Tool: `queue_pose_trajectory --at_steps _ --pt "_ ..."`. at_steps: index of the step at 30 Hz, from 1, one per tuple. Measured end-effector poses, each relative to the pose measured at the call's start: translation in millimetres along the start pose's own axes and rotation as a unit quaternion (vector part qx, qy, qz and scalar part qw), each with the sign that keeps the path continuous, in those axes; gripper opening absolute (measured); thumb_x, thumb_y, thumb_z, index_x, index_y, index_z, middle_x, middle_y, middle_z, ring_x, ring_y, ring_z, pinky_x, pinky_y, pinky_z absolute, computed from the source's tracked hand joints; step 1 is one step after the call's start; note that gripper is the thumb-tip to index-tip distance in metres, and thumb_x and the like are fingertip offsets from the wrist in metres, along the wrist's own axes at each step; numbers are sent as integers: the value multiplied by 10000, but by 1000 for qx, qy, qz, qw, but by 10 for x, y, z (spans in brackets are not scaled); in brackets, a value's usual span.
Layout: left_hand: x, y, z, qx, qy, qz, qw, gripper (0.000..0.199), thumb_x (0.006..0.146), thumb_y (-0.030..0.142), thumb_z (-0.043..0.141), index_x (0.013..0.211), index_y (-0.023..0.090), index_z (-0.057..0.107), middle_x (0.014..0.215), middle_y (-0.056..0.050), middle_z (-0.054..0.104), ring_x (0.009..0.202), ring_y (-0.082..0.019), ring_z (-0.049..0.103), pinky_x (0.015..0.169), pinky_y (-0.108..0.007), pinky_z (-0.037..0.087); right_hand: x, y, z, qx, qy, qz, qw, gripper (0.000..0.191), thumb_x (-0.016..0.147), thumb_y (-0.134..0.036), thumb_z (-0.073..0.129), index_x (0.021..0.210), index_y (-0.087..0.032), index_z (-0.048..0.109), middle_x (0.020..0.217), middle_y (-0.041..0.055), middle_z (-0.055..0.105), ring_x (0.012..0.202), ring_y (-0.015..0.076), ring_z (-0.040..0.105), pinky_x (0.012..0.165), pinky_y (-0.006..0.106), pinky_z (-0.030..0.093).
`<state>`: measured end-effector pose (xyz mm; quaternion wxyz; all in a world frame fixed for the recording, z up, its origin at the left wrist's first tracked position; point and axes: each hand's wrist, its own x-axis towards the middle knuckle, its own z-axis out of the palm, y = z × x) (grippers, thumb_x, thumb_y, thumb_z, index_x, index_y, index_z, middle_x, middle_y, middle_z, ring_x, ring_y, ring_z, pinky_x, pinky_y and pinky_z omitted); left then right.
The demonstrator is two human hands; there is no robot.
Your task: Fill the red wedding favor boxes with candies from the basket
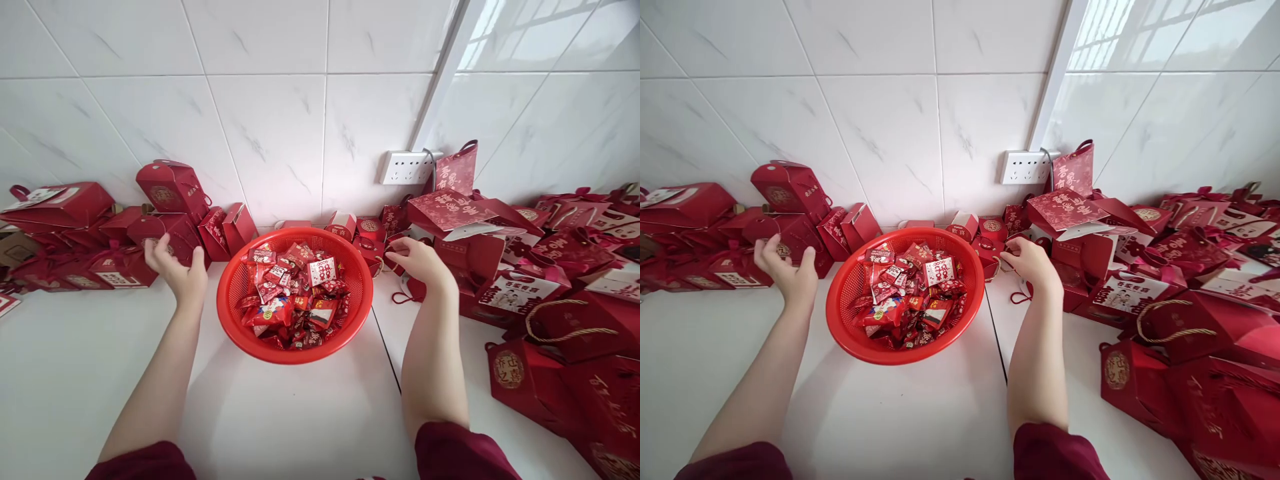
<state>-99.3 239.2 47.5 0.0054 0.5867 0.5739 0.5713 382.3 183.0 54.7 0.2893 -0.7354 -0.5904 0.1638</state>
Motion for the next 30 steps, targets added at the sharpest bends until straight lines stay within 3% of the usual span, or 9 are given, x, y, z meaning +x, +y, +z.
queue_pose_trajectory --at_steps 1,3,6,11,14,17,22,26,30 --pt "31 166 1 -12 45 15 999 602 882 310 635 1418 195 387 1607 -148 92 1506 -321 176 1181 -476 302 46 -17 89 4 -9 -14 1000 397 842 -352 656 1208 -198 645 1222 93 687 1090 244 654 972 364 499" --pt "52 559 -23 -61 26 56 996 433 884 296 642 1301 241 543 1497 -96 412 1368 -265 459 1101 -417 433 131 -42 281 4 -20 -36 999 593 782 -363 716 1328 -183 570 1335 127 611 1200 270 594 1037 389 465" --pt "-53 1198 -158 -119 -120 102 980 258 915 317 620 1158 234 649 1168 -41 684 1096 -206 661 1022 -375 512 229 -26 565 -2 -20 -49 999 796 742 -406 741 1440 -149 457 1476 193 458 1385 336 415 1140 470 359" --pt "-384 1873 -504 -129 -377 185 899 190 939 252 603 1106 218 690 1090 -37 732 1023 -184 685 913 -302 548 302 99 833 -6 -9 -37 999 835 794 -466 681 1506 -174 356 1605 202 236 1498 368 188 1196 519 239" --pt "-500 1959 -600 -107 -480 229 840 199 946 252 602 1127 234 683 1079 -16 738 985 -160 681 884 -268 528 290 137 815 -17 -15 -15 1000 856 769 -476 693 1507 -211 349 1578 190 265 1464 390 253 1171 536 276" --pt "-541 1937 -605 -93 -524 231 814 191 965 270 580 1126 244 681 1064 6 742 947 -142 679 900 -266 502 239 112 692 -32 -23 19 999 850 746 -506 691 1477 -193 391 1465 213 371 1367 415 386 1111 557 347" --pt "-543 1884 -598 -84 -537 216 811 210 975 305 559 1131 241 685 1092 -3 739 967 -160 683 910 -290 495 96 -20 436 -100 21 21 995 866 701 -556 710 1436 -179 449 1351 216 446 1233 424 481 971 541 453" --pt "-537 1871 -605 -83 -527 218 817 211 968 293 569 1133 230 685 1081 -12 738 956 -161 684 893 -286 497 -18 -174 343 -165 139 -54 975 734 715 -473 711 1364 -187 519 1381 226 463 1228 452 449 932 590 427" --pt "-529 1870 -606 -69 -529 226 815 208 973 288 560 1130 231 683 1068 -13 738 948 -172 681 876 -295 501 -75 -262 367 -148 196 -115 963 540 734 -333 700 1251 -217 600 1428 246 461 1251 481 418 910 657 384"
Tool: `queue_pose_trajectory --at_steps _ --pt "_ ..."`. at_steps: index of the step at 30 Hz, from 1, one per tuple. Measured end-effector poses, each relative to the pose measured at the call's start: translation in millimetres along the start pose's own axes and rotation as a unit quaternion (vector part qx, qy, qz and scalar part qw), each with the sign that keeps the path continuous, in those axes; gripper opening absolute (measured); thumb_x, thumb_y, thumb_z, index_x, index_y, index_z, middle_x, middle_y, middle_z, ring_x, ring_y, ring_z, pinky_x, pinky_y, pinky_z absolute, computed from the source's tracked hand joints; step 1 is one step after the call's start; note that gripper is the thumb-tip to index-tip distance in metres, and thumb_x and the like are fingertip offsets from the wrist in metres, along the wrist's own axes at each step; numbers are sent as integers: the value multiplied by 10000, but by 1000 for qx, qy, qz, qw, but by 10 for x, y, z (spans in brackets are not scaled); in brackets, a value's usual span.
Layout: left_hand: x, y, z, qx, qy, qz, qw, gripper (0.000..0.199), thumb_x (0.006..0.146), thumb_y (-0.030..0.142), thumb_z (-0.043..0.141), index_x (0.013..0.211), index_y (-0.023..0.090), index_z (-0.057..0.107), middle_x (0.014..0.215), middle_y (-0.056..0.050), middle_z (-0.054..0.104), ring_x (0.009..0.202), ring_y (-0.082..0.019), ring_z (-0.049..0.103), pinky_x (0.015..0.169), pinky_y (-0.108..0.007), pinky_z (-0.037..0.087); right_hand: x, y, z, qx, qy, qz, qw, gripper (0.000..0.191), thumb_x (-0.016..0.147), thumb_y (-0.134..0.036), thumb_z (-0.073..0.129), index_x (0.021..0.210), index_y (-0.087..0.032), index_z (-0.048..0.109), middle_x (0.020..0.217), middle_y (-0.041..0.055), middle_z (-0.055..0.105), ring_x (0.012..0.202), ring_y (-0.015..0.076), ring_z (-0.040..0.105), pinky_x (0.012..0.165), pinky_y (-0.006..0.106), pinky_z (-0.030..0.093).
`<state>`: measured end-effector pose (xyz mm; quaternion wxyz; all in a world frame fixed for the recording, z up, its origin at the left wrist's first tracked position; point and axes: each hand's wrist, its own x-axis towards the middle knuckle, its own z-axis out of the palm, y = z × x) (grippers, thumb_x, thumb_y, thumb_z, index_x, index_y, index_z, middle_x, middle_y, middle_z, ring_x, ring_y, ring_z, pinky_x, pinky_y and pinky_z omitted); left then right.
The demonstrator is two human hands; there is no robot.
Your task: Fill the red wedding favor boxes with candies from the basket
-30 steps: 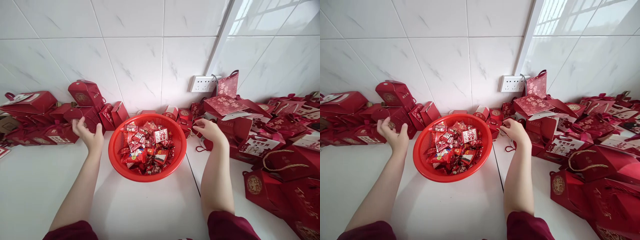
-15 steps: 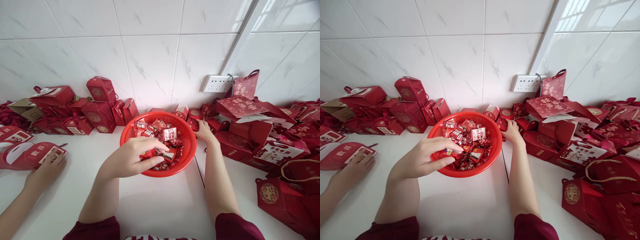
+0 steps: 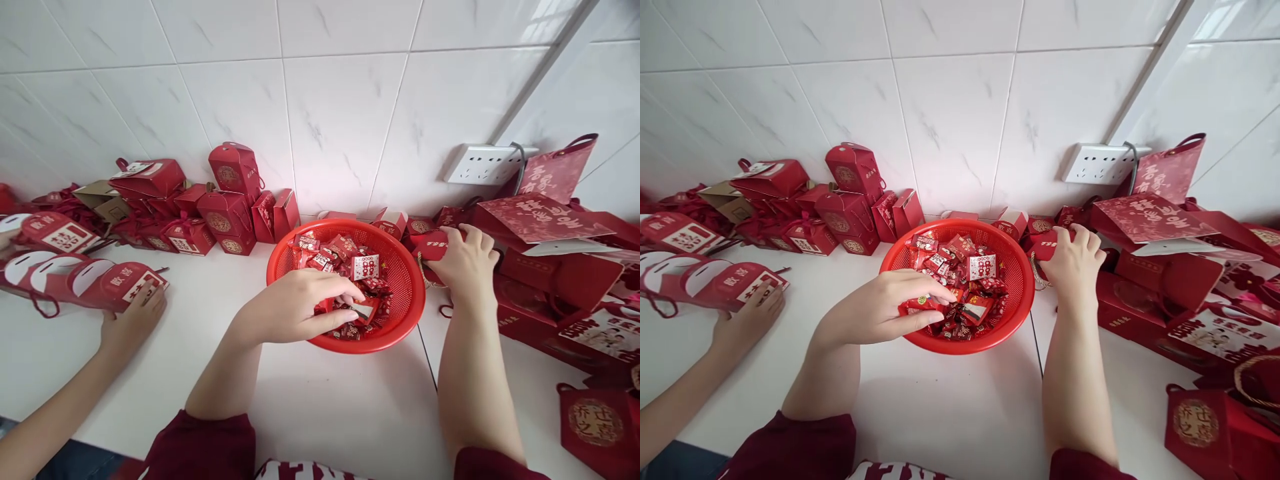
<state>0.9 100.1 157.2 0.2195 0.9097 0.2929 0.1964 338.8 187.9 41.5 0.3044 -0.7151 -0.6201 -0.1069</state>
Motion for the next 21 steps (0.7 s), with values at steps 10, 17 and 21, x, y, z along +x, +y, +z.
queue_pose_trajectory --at_steps 10,17,21 --pt "-15 -73 -30 25 12 -40 999 237 983 336 541 1148 242 681 1103 -4 737 993 -181 681 887 -307 499 -52 116 112 -38 -32 13 999 304 680 -310 724 972 -244 776 1283 210 556 1183 509 437 880 726 352" --pt "3 -110 -37 38 3 -63 997 243 986 358 531 1148 253 678 1117 7 732 1006 -181 674 897 -309 488 -67 -45 -165 -56 12 93 994 383 725 -437 730 1040 -223 773 1284 226 550 1176 528 443 862 725 388" --pt "21 -115 -33 38 8 -69 997 245 980 354 528 1136 256 690 1126 -4 732 1000 -190 677 895 -317 504 -23 -162 -331 0 88 192 977 516 751 -476 736 1178 -187 706 1382 249 494 1265 550 385 912 741 374"
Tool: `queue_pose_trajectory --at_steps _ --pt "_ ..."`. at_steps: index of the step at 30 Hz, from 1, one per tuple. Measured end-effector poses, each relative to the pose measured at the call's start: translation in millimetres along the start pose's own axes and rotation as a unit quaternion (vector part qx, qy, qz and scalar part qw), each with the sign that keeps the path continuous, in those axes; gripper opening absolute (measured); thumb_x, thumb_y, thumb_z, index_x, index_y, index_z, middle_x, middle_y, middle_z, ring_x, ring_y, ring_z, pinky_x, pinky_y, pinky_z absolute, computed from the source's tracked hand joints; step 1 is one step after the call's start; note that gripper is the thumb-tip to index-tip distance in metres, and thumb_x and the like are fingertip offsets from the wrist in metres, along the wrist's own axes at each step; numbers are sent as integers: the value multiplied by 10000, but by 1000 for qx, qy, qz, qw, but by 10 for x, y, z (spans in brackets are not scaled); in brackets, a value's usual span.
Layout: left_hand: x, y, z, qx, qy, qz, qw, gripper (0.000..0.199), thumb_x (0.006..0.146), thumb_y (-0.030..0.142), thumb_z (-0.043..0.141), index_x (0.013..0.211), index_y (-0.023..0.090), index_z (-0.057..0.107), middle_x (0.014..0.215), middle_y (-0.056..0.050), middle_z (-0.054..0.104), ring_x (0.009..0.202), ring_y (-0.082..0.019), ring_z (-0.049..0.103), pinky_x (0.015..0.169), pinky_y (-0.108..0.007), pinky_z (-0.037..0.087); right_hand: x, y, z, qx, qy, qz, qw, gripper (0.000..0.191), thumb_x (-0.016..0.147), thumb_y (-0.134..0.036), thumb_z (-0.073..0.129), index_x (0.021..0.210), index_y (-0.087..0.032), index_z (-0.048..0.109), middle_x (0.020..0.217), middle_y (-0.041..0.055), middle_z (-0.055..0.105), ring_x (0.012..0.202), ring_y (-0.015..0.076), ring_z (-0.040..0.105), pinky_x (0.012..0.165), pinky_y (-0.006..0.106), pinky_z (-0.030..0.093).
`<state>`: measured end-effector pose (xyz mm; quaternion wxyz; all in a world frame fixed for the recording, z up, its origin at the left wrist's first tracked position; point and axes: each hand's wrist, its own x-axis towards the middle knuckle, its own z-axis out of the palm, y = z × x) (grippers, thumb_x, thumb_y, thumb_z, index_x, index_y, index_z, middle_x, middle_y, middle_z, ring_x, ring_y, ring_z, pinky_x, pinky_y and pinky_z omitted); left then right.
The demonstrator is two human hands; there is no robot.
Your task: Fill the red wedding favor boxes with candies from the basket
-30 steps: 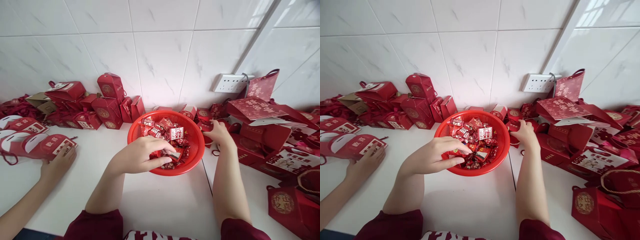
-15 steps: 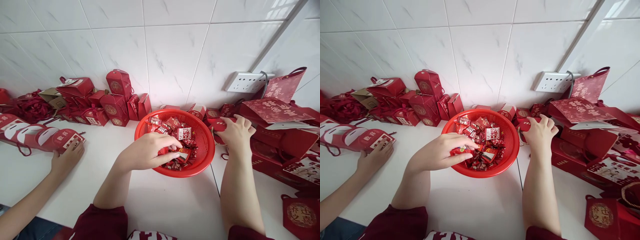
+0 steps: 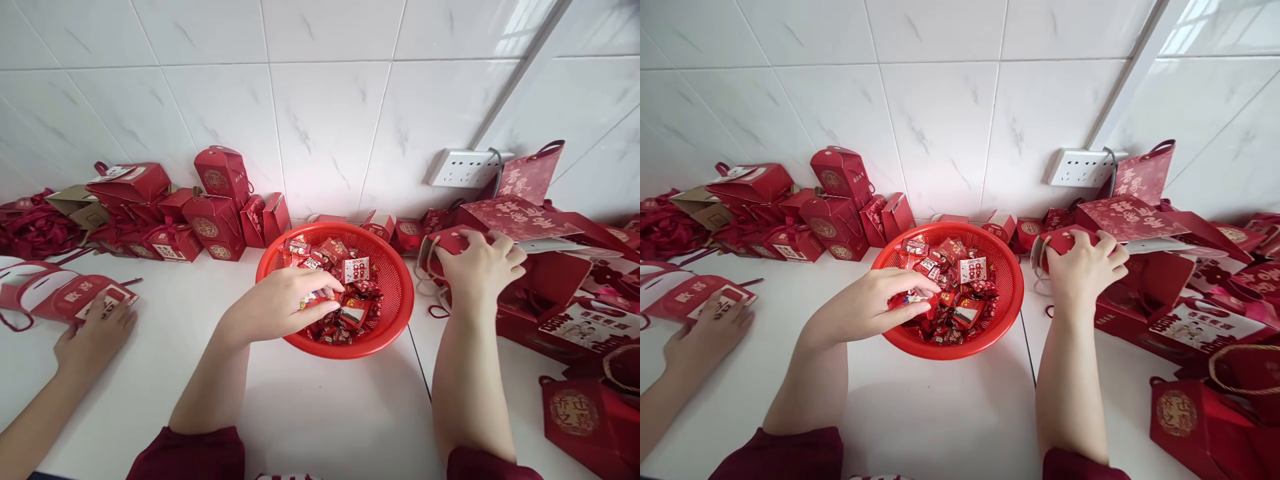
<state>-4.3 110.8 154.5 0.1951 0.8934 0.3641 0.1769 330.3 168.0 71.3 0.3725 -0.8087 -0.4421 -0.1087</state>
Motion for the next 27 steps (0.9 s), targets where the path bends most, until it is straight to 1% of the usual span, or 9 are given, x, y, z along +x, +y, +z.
queue_pose_trajectory --at_steps 3,7,11,13,17,19,21,24,27 --pt "28 -16 12 -13 -4 -7 1000 260 981 360 520 1152 253 685 1152 -15 721 1027 -195 673 916 -322 516 57 -25 -124 130 -8 6 992 554 772 -502 737 1251 -233 667 1369 210 513 1264 480 445 977 681 401" --pt "96 -66 116 -41 58 -58 996 373 964 434 541 1293 271 609 1387 -43 592 1206 -225 609 981 -336 528 11 -147 -282 274 -53 -71 958 519 819 -481 711 1294 -288 632 1285 133 584 1163 336 583 1006 565 469" --pt "199 -103 319 -85 72 -104 988 878 872 569 638 1593 352 186 1683 -80 105 1169 -249 646 870 -345 601 -246 -491 -334 335 -142 -144 920 569 803 -495 738 1300 -251 606 1342 147 549 1175 309 594 908 483 555" --pt "247 -111 395 -83 70 -93 990 1031 835 579 679 1610 368 33 1692 -73 4 1271 -302 585 959 -403 576 -382 -667 -326 371 -223 -184 883 551 824 -483 729 1304 -249 592 1365 137 548 1228 291 573 951 458 544" --pt "296 -133 401 -83 112 -75 987 771 958 482 542 1608 341 153 1664 -21 215 1510 -287 273 1188 -462 376 -511 -831 -292 435 -364 -216 795 499 899 -391 663 1361 -256 530 1414 103 558 1300 256 541 1064 471 479" --pt "299 -154 356 -96 135 -75 983 613 1003 449 465 1577 329 288 1624 -5 327 1508 -250 285 1228 -444 305 -501 -815 -290 445 -379 -225 780 592 880 -335 683 1426 -262 466 1503 103 483 1372 266 476 1102 490 445" --pt "299 -184 311 -101 168 -77 978 509 1012 440 451 1503 303 446 1527 -16 486 1453 -245 392 1215 -425 326 -468 -768 -311 438 -392 -250 769 740 837 -302 730 1494 -283 391 1574 92 396 1442 274 387 1154 500 389" --pt "298 -247 265 -114 241 -82 960 378 989 448 498 1233 220 675 1125 -51 728 1171 -255 640 1013 -367 526 -423 -701 -371 418 -420 -311 743 921 788 -307 788 1560 -333 286 1637 58 283 1500 279 280 1210 503 313" --pt "287 -319 238 -149 293 -124 936 365 953 487 543 852 171 695 704 -26 674 732 -201 681 682 -287 571 -411 -684 -418 403 -436 -357 721 961 789 -298 794 1577 -371 250 1650 27 251 1513 282 245 1232 494 278"
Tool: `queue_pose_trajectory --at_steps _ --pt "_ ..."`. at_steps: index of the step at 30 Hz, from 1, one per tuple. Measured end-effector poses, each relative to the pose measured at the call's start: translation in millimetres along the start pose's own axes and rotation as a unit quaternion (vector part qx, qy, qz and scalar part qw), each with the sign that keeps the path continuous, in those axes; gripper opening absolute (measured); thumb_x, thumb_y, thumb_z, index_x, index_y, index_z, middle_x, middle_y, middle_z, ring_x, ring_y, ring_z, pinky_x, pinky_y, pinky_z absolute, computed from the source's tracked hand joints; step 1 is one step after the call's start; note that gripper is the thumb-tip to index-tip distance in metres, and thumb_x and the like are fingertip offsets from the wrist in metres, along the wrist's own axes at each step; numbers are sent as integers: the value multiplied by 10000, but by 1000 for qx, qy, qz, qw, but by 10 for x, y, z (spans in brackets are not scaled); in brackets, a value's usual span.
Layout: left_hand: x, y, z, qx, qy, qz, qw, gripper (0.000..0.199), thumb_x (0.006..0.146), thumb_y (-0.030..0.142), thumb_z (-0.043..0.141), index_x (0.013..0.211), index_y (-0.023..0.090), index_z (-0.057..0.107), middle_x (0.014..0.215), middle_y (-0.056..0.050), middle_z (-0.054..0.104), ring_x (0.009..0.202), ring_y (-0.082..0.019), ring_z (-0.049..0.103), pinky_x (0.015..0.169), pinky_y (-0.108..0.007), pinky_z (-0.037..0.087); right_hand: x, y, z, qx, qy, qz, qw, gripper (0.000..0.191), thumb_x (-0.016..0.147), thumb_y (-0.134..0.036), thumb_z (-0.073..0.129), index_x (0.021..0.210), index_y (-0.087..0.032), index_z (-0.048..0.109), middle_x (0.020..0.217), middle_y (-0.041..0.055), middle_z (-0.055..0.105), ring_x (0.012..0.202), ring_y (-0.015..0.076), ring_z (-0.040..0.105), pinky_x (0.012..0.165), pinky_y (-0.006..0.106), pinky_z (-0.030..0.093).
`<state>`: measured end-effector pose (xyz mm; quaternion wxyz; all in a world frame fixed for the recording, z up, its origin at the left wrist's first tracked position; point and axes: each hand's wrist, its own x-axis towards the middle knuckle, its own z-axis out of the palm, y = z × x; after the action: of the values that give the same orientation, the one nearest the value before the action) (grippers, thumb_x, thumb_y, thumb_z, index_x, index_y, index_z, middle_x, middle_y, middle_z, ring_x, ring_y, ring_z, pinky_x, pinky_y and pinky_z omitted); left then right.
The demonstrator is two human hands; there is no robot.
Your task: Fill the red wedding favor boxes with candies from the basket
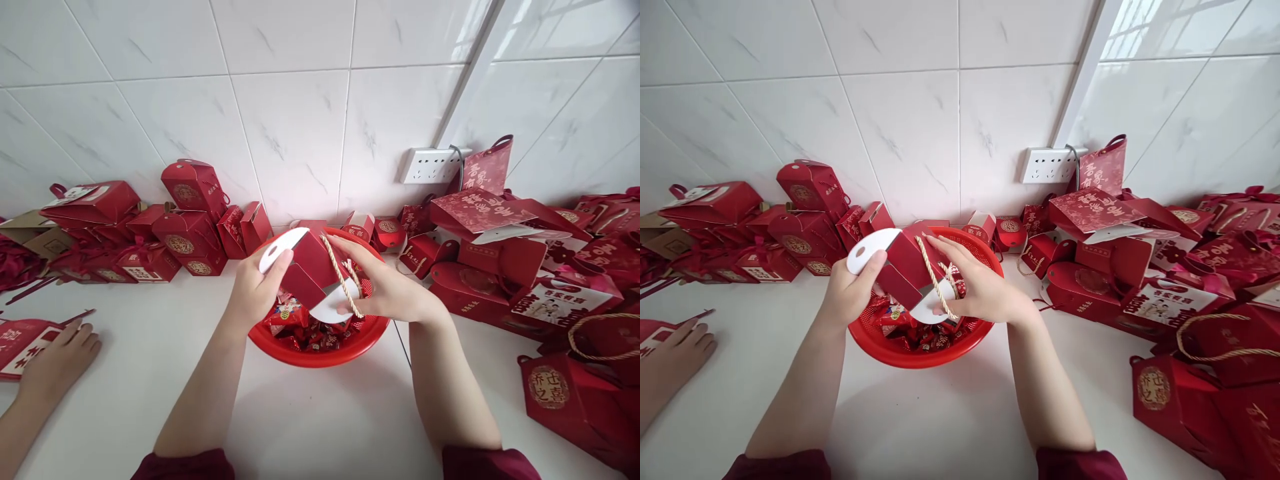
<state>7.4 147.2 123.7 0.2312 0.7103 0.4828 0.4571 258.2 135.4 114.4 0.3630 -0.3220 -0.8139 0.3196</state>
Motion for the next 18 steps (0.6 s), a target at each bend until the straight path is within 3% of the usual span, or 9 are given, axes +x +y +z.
queue_pose_trajectory --at_steps 3,8,13,16,18 --pt "11 -43 -26 -50 -5 -92 995 419 896 536 604 696 168 609 549 4 565 480 -137 549 455 -241 470 18 -19 23 -9 9 12 1000 906 787 -290 801 1552 -383 323 1604 29 341 1469 290 334 1206 478 335" --pt "32 -40 -43 -187 -59 -206 959 305 844 480 630 820 176 639 587 1 604 447 -147 543 340 -232 414 74 -18 69 -15 78 7 997 728 772 -393 825 1427 -342 513 1433 62 518 1308 285 507 1057 427 481" --pt "61 -33 -189 -250 -140 -235 929 204 771 330 603 846 146 649 626 -26 650 510 -202 621 429 -303 529 54 43 -17 33 56 11 998 651 804 -404 803 1400 -315 554 1433 51 560 1290 279 539 1074 420 459" --pt "68 -64 -274 -218 -107 -224 944 213 809 344 564 767 150 640 613 -26 631 536 -207 632 468 -311 543 6 116 -120 103 29 64 992 448 928 -452 655 1340 -280 618 1359 52 635 1245 259 590 1064 410 468" --pt "66 -76 -291 -162 -75 -204 962 255 848 366 536 737 158 633 641 -21 633 570 -192 640 493 -282 538 -20 135 -170 104 81 93 987 358 1000 -470 527 1244 -259 681 1266 55 689 1199 244 622 1050 407 471"
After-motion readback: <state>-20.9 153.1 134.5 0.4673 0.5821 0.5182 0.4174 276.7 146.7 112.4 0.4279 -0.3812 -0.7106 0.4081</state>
